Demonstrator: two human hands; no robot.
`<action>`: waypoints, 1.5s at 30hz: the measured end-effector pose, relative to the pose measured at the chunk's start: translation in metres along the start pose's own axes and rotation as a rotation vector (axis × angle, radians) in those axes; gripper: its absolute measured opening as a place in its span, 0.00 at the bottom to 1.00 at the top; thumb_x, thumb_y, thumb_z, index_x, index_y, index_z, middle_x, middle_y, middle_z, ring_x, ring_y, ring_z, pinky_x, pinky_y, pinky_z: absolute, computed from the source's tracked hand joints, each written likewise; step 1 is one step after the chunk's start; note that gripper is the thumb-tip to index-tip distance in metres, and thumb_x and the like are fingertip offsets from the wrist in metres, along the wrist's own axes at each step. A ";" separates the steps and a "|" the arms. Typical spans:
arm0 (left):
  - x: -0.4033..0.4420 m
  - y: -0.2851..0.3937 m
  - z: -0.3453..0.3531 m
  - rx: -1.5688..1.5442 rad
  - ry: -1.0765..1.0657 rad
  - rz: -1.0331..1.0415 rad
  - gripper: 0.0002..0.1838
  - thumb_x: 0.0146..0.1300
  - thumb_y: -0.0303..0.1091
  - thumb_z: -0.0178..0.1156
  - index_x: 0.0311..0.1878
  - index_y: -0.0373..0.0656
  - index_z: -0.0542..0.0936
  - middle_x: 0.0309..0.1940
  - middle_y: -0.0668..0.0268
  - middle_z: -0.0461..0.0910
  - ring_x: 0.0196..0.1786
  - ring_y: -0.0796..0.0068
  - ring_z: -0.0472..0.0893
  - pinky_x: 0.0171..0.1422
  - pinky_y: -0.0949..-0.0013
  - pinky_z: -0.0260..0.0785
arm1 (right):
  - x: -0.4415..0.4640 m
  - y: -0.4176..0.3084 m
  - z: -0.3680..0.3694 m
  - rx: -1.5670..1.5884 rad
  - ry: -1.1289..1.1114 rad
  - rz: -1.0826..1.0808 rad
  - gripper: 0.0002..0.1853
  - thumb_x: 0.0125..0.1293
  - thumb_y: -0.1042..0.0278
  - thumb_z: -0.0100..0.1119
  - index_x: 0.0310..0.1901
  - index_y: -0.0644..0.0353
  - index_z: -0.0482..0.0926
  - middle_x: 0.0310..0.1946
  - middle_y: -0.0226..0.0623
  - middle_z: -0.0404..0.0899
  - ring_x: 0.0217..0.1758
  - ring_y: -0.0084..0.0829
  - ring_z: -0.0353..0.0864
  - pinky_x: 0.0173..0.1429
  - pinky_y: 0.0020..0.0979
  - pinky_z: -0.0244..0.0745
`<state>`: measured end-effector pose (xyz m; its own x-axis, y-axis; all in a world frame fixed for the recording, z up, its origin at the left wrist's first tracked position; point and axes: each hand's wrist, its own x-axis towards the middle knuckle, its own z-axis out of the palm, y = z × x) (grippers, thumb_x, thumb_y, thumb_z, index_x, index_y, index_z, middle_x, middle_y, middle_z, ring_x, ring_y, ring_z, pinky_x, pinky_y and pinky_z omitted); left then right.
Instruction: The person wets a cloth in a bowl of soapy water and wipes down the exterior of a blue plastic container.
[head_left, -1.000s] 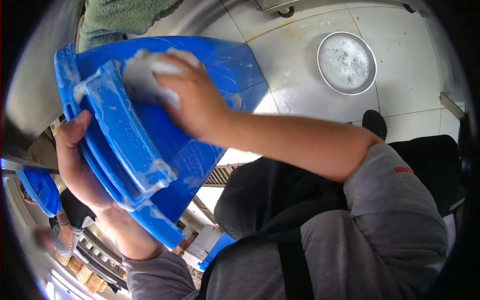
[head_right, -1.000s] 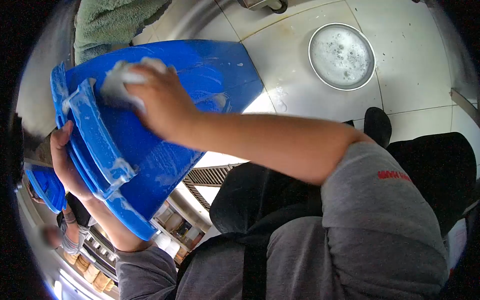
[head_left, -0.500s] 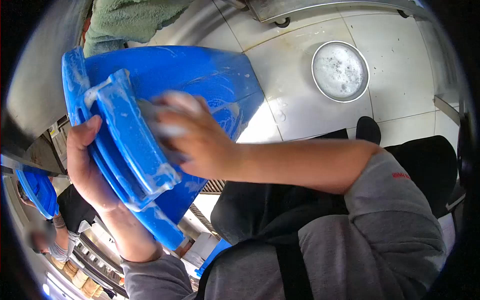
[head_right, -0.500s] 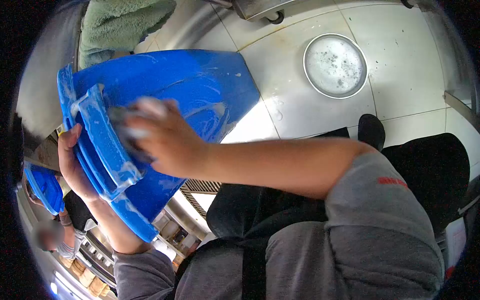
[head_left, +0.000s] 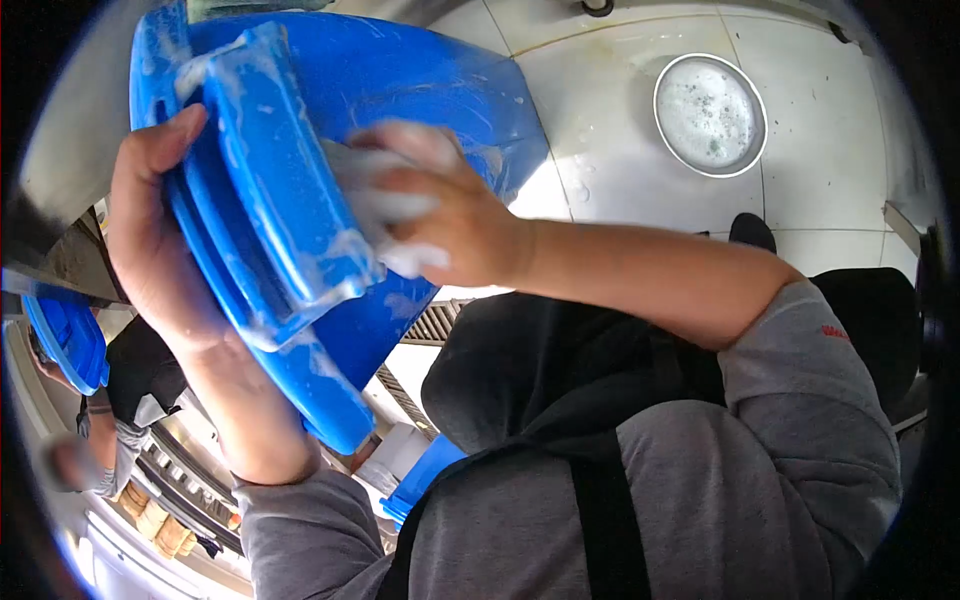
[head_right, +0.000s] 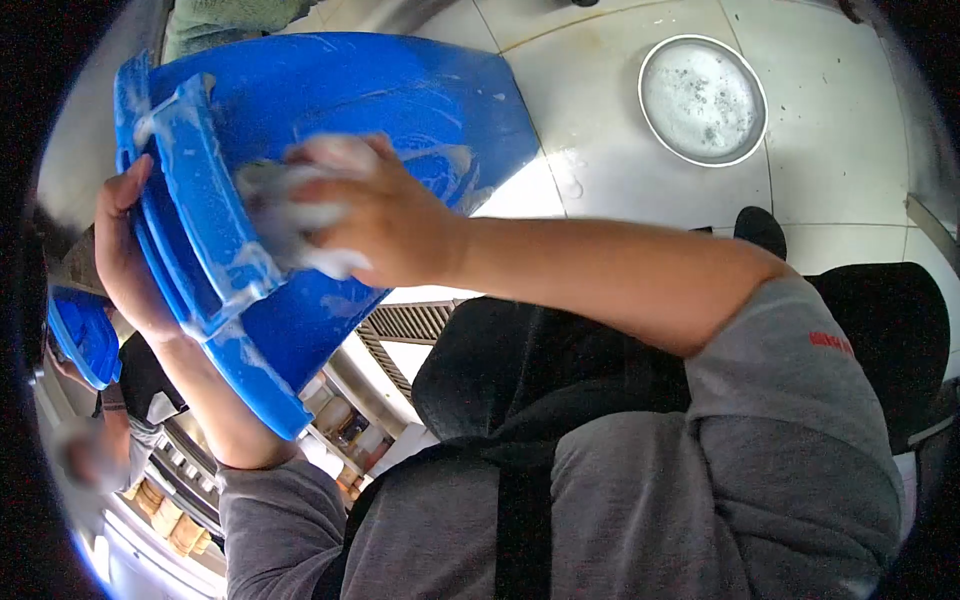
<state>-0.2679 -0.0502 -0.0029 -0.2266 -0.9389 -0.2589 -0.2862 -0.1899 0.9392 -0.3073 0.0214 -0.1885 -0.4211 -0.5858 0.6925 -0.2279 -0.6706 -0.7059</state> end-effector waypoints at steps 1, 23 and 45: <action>0.002 0.001 0.001 -0.053 0.011 -0.057 0.12 0.61 0.33 0.52 0.40 0.33 0.77 0.33 0.56 0.81 0.32 0.69 0.82 0.39 0.71 0.77 | 0.000 -0.005 -0.008 -0.012 -0.076 0.012 0.14 0.38 0.63 0.67 0.33 0.46 0.85 0.53 0.28 0.71 0.66 0.40 0.60 0.58 0.49 0.58; 0.007 0.004 -0.006 0.048 -0.158 -0.121 0.13 0.63 0.35 0.52 0.42 0.35 0.78 0.36 0.58 0.82 0.35 0.70 0.82 0.43 0.70 0.76 | -0.018 -0.080 -0.021 0.133 -0.092 0.042 0.08 0.49 0.64 0.66 0.33 0.44 0.82 0.55 0.25 0.73 0.62 0.38 0.63 0.58 0.44 0.55; 0.006 0.008 0.006 -0.041 -0.065 -0.170 0.13 0.61 0.33 0.52 0.42 0.32 0.76 0.35 0.57 0.81 0.33 0.70 0.82 0.42 0.71 0.77 | -0.129 0.026 -0.021 0.579 -0.001 0.915 0.20 0.58 0.69 0.56 0.54 0.54 0.71 0.50 0.40 0.72 0.55 0.38 0.72 0.58 0.45 0.63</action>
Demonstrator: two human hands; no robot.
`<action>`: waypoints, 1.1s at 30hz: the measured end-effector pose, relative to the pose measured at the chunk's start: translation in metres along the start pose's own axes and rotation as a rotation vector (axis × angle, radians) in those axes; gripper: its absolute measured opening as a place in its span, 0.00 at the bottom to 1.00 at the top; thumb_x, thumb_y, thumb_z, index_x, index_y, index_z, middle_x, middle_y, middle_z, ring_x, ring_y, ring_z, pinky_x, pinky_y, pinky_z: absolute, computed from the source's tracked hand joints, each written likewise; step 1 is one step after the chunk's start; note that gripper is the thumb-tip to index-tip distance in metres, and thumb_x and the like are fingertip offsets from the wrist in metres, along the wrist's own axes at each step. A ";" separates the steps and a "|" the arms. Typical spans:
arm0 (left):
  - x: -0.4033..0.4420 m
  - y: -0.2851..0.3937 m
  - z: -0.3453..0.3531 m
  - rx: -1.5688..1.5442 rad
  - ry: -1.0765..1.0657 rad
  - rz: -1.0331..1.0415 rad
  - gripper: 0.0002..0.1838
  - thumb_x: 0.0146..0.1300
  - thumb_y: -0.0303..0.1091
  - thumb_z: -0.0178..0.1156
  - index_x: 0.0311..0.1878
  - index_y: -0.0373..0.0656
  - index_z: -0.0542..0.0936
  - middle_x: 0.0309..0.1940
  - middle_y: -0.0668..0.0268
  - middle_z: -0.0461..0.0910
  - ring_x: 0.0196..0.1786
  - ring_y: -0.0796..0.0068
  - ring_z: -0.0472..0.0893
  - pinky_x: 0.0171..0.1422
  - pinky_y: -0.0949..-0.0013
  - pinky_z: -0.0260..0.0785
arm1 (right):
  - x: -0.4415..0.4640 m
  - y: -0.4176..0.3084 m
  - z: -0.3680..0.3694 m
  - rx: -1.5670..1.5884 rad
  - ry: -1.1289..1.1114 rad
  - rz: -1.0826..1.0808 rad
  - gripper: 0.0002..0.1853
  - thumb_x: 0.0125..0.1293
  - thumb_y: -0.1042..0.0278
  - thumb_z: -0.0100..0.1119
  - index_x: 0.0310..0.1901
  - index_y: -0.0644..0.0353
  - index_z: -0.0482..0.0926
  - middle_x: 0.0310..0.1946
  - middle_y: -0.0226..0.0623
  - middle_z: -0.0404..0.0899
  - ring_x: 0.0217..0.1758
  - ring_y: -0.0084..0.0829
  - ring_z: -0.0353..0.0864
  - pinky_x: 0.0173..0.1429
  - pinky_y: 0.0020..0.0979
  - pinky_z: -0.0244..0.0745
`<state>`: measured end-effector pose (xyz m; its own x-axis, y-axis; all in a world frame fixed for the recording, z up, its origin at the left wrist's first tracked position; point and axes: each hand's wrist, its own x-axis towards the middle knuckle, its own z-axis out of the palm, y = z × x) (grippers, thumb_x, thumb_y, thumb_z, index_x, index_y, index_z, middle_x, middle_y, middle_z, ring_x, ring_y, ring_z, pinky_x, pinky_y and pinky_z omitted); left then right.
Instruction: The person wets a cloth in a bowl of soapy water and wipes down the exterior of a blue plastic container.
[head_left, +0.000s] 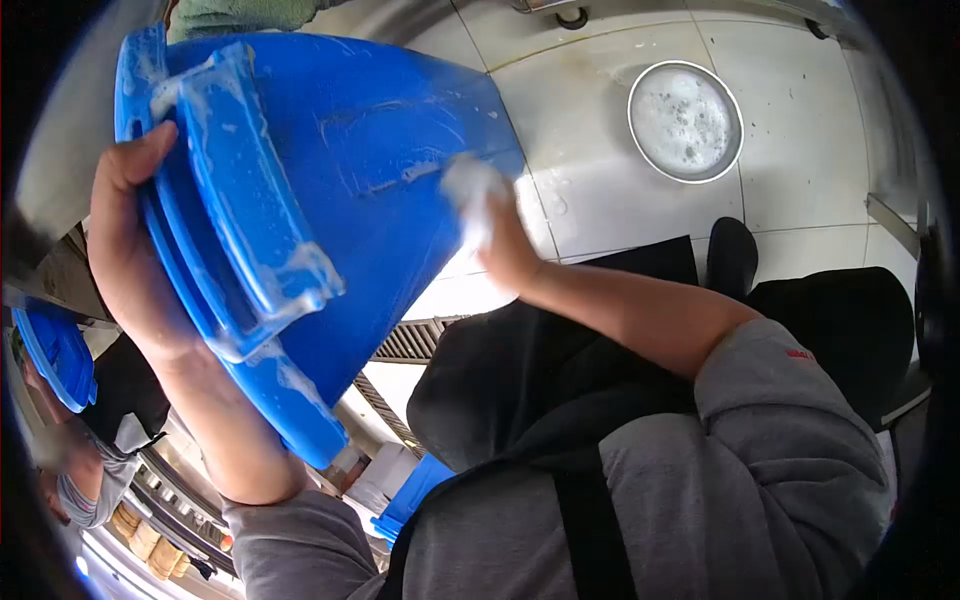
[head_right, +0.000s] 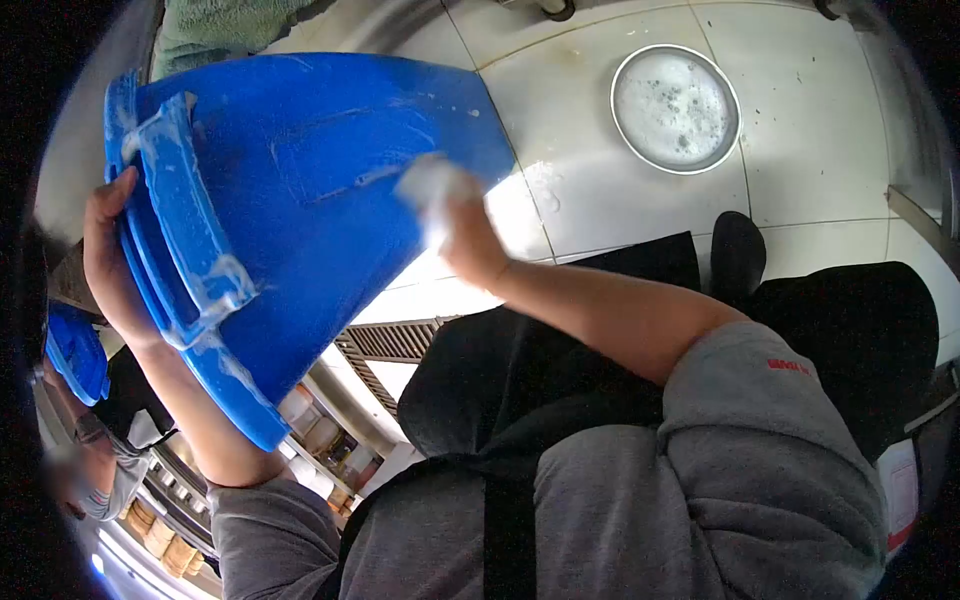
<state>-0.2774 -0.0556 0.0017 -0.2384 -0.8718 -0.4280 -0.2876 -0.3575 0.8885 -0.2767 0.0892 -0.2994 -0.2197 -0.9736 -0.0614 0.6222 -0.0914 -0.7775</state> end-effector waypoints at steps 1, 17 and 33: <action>-0.003 0.001 0.004 0.000 -0.008 0.009 0.13 0.61 0.33 0.52 0.42 0.32 0.76 0.35 0.57 0.81 0.33 0.70 0.82 0.42 0.71 0.77 | 0.006 0.016 -0.013 -0.353 0.261 0.006 0.20 0.60 0.72 0.53 0.56 0.56 0.69 0.50 0.43 0.72 0.54 0.39 0.72 0.59 0.45 0.63; -0.049 -0.024 0.023 0.253 0.083 0.265 0.42 0.47 0.35 0.57 0.68 0.31 0.57 0.52 0.53 0.72 0.52 0.64 0.75 0.58 0.67 0.67 | 0.082 -0.100 0.046 -0.572 0.223 -0.488 0.19 0.57 0.75 0.54 0.53 0.60 0.75 0.61 0.48 0.65 0.63 0.50 0.62 0.67 0.46 0.57; -0.059 -0.044 0.004 -0.039 0.108 0.177 0.32 0.70 0.56 0.42 0.62 0.34 0.66 0.48 0.53 0.78 0.45 0.63 0.81 0.51 0.62 0.75 | 0.096 -0.144 0.022 -0.174 -0.032 -0.606 0.16 0.44 0.76 0.69 0.37 0.58 0.77 0.44 0.37 0.78 0.52 0.39 0.75 0.56 0.36 0.70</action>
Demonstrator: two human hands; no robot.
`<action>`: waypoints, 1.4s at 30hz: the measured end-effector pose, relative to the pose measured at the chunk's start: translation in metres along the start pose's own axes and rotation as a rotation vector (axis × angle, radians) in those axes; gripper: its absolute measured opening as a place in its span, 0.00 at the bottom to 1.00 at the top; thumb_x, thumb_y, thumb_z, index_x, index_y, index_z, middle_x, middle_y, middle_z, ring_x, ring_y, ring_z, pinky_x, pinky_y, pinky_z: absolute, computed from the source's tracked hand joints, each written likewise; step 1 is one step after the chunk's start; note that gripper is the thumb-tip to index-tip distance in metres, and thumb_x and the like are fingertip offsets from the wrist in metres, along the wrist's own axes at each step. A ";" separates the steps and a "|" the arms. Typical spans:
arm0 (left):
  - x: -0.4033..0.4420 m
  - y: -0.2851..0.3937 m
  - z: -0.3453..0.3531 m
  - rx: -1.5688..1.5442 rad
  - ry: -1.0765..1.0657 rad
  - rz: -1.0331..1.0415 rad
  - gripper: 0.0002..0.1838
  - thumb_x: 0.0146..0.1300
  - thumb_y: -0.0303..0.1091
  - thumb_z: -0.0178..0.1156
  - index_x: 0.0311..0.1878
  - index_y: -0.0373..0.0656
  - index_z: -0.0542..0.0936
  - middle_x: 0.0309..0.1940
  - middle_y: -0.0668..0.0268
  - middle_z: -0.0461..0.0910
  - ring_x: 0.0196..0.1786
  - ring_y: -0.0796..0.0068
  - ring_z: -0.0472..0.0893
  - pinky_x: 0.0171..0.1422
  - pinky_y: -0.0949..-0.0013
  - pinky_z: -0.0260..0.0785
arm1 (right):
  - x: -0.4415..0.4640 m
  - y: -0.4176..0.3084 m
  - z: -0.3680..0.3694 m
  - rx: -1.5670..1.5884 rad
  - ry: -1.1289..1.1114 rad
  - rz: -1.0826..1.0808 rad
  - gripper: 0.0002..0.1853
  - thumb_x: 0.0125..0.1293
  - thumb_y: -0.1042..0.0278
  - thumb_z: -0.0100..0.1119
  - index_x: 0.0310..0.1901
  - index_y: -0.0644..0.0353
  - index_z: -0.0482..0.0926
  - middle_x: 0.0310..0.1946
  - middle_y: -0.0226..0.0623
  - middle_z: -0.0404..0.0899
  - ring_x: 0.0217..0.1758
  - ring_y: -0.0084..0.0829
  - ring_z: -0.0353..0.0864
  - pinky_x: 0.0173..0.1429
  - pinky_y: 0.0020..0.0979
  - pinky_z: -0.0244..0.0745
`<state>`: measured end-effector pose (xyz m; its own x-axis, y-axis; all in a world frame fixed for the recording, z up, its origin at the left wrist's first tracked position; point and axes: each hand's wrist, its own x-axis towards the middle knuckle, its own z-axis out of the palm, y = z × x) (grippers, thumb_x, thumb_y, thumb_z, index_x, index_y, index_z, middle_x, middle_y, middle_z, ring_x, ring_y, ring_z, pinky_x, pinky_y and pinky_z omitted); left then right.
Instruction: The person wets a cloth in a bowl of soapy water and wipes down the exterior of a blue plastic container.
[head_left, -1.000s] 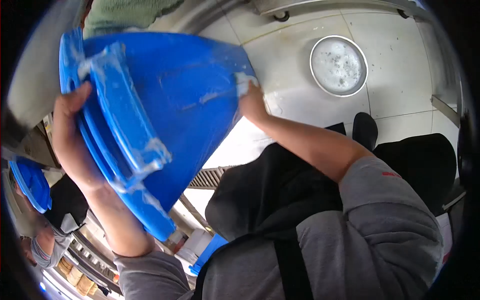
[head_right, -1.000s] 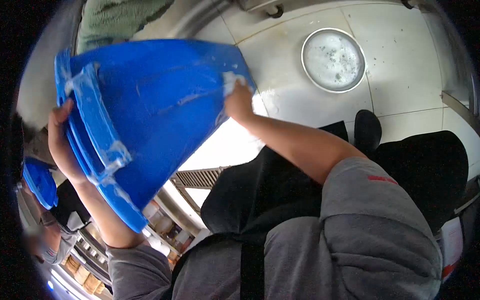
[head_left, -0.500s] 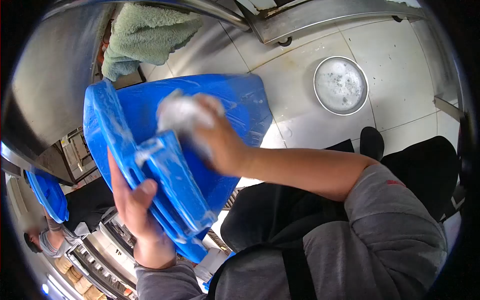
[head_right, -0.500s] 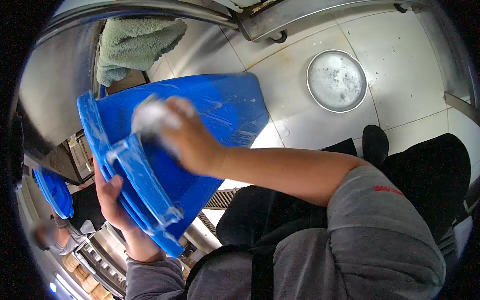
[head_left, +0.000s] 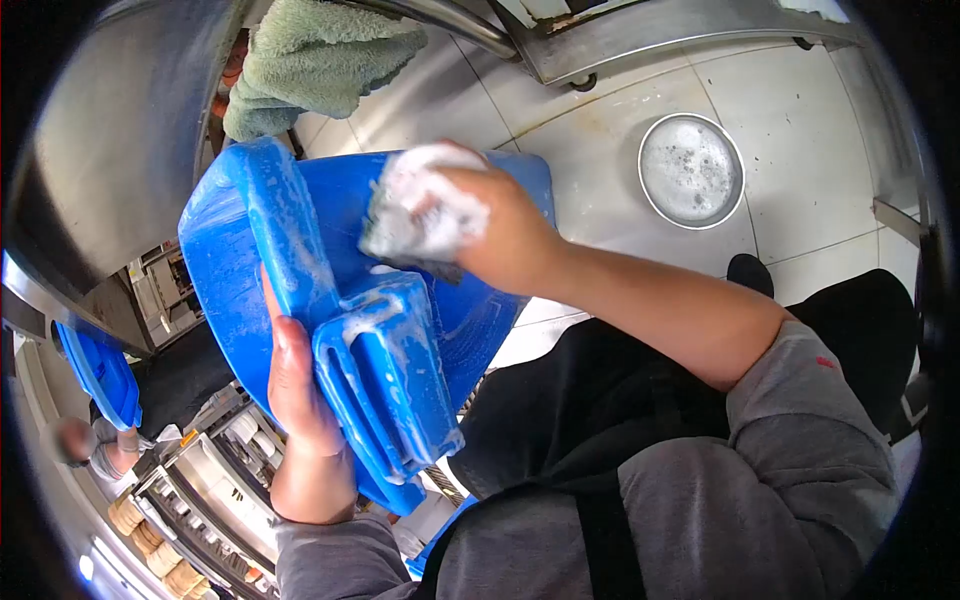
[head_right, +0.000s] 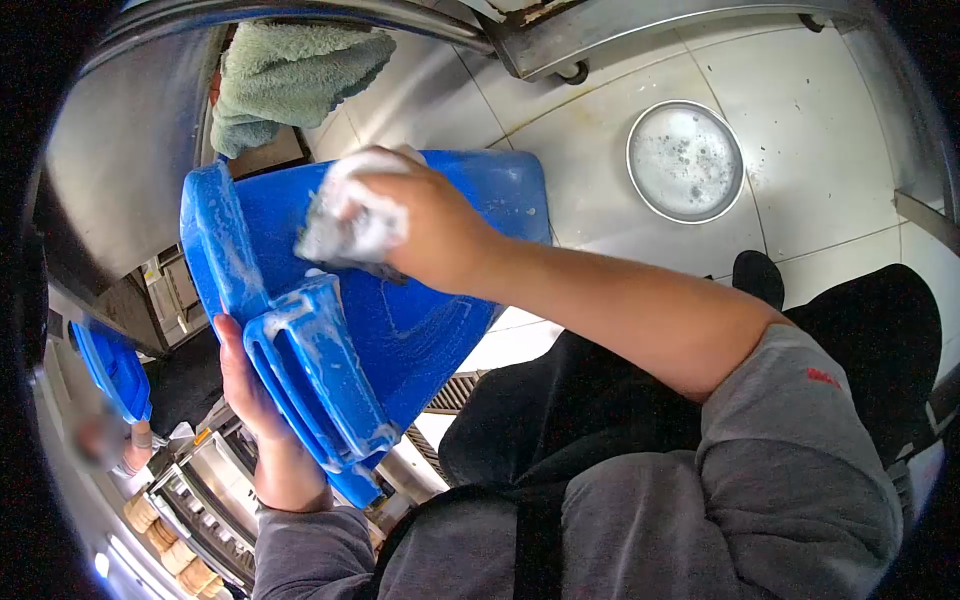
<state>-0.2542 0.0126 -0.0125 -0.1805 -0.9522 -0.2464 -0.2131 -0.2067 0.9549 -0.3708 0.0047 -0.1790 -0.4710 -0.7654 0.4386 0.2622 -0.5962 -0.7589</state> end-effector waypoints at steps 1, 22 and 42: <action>0.000 -0.001 -0.003 -0.009 -0.020 -0.022 0.33 0.70 0.56 0.42 0.62 0.34 0.66 0.49 0.53 0.78 0.46 0.62 0.81 0.51 0.61 0.75 | 0.010 -0.008 0.001 0.055 0.025 0.036 0.16 0.45 0.74 0.70 0.36 0.58 0.76 0.42 0.37 0.78 0.49 0.39 0.76 0.55 0.36 0.70; 0.004 -0.004 -0.016 -0.026 -0.084 -0.078 0.32 0.69 0.56 0.45 0.63 0.36 0.65 0.49 0.53 0.77 0.46 0.61 0.80 0.52 0.61 0.74 | 0.056 -0.034 0.006 -0.095 -0.108 0.041 0.14 0.52 0.79 0.62 0.39 0.59 0.70 0.36 0.33 0.77 0.44 0.21 0.76 0.47 0.26 0.72; 0.011 0.010 0.002 0.260 -0.284 0.001 0.43 0.65 0.59 0.47 0.72 0.39 0.47 0.66 0.57 0.59 0.66 0.64 0.62 0.70 0.64 0.52 | 0.014 -0.004 -0.011 -0.399 -0.166 -0.385 0.14 0.45 0.76 0.66 0.36 0.50 0.83 0.54 0.37 0.75 0.59 0.44 0.69 0.63 0.40 0.62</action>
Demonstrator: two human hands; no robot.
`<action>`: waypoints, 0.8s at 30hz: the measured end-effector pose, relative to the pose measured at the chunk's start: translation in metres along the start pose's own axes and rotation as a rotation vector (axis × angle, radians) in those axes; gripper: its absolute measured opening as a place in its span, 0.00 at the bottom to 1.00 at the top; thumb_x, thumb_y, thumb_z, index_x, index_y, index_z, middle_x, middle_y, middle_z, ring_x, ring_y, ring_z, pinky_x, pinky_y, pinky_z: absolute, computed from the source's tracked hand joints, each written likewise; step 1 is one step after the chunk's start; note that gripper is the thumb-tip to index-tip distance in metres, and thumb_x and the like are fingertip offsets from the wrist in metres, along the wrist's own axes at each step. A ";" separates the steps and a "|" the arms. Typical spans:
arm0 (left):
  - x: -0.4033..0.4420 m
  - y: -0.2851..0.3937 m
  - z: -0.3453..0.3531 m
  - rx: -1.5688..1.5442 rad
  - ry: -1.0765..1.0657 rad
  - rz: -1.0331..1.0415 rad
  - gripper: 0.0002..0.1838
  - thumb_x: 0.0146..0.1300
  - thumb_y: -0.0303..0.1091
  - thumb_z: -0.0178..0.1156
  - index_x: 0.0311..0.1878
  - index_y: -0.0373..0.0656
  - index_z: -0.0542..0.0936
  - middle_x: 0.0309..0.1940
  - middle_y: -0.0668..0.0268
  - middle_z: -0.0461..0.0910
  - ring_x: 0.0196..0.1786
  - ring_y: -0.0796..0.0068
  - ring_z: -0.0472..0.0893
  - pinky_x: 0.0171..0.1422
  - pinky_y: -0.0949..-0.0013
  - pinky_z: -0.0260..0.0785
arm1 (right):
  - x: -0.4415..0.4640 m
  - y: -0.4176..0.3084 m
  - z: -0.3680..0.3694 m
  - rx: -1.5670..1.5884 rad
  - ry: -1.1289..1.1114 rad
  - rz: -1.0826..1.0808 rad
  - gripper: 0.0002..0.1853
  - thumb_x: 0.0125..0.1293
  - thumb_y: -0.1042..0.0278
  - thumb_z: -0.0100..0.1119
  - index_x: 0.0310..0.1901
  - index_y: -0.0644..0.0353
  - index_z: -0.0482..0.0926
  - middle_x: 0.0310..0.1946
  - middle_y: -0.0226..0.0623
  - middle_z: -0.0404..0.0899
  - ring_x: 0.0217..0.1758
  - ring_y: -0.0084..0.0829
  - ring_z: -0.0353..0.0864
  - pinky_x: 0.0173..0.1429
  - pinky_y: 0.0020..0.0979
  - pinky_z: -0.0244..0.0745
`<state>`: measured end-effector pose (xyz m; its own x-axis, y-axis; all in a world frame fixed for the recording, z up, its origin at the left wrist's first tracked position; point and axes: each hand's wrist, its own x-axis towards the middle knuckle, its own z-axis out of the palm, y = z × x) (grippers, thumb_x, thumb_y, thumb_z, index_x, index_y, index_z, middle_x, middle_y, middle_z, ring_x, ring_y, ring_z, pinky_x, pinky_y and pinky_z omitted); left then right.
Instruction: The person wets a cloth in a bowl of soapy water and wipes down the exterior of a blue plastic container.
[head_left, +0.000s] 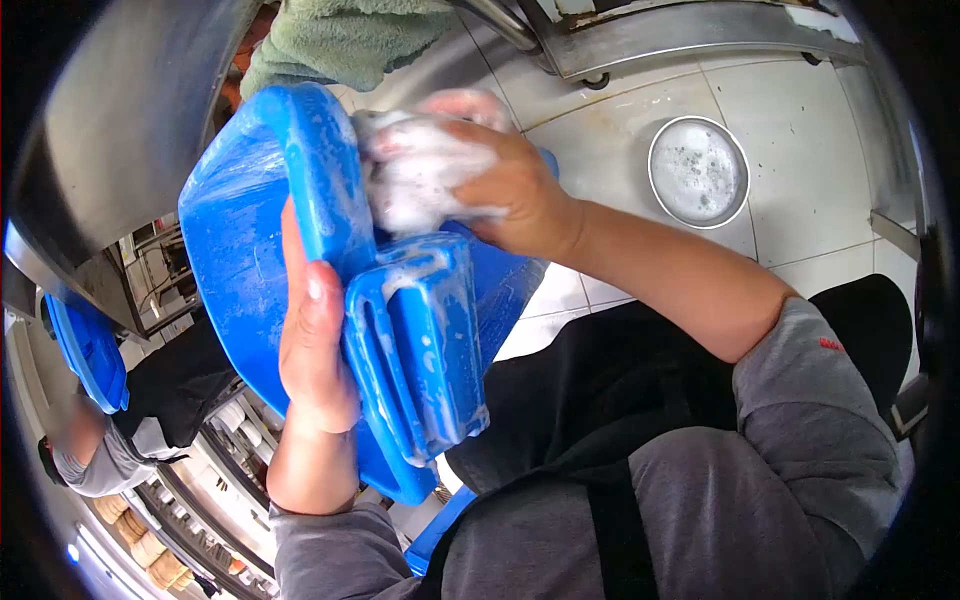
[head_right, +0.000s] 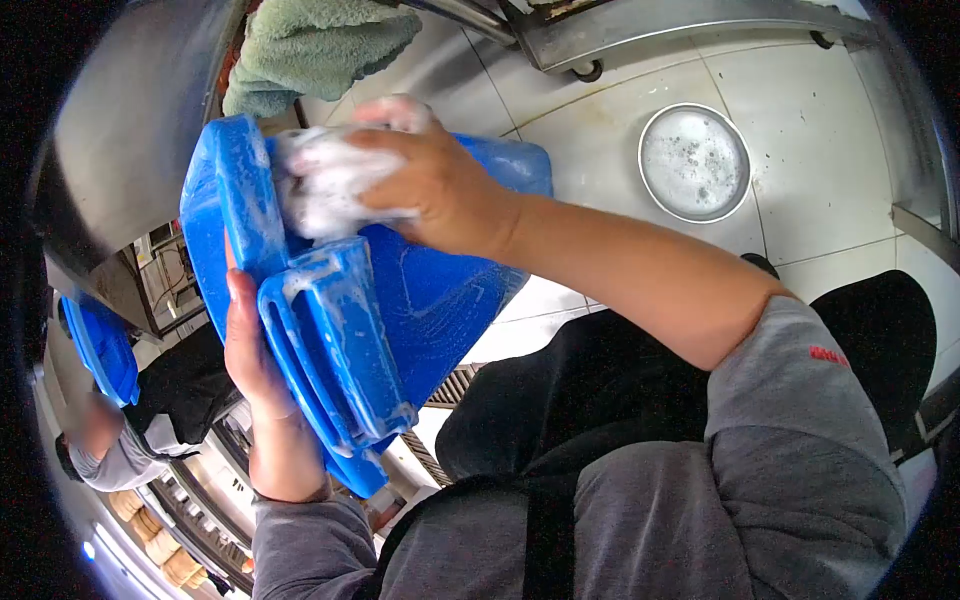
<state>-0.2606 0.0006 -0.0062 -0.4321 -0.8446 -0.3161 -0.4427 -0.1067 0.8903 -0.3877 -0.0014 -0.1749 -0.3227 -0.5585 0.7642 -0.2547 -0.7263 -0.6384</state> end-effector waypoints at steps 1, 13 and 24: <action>0.001 0.003 0.004 -0.007 -0.004 0.005 0.43 0.65 0.59 0.48 0.72 0.40 0.47 0.66 0.57 0.59 0.66 0.65 0.62 0.70 0.64 0.53 | -0.010 0.000 0.001 -0.014 0.000 0.071 0.14 0.45 0.76 0.66 0.37 0.50 0.83 0.54 0.37 0.76 0.59 0.44 0.70 0.63 0.40 0.62; 0.003 0.007 0.006 -0.024 -0.098 0.075 0.39 0.68 0.52 0.47 0.72 0.38 0.48 0.63 0.60 0.63 0.61 0.69 0.68 0.65 0.67 0.59 | 0.014 -0.050 -0.058 0.547 -0.344 0.892 0.22 0.63 0.72 0.45 0.59 0.66 0.69 0.47 0.37 0.78 0.48 0.21 0.76 0.55 0.28 0.72; 0.014 0.029 0.008 -0.033 0.231 -0.081 0.18 0.65 0.38 0.56 0.53 0.34 0.73 0.40 0.66 0.78 0.40 0.78 0.77 0.49 0.75 0.69 | -0.107 -0.086 0.050 -0.063 0.002 0.378 0.27 0.51 0.79 0.50 0.58 0.65 0.69 0.63 0.57 0.60 0.67 0.60 0.54 0.70 0.50 0.51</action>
<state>-0.2854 -0.0102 0.0132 -0.2037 -0.9295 -0.3074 -0.4410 -0.1933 0.8765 -0.2854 0.1004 -0.1972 -0.4066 -0.7813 0.4736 -0.1725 -0.4434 -0.8795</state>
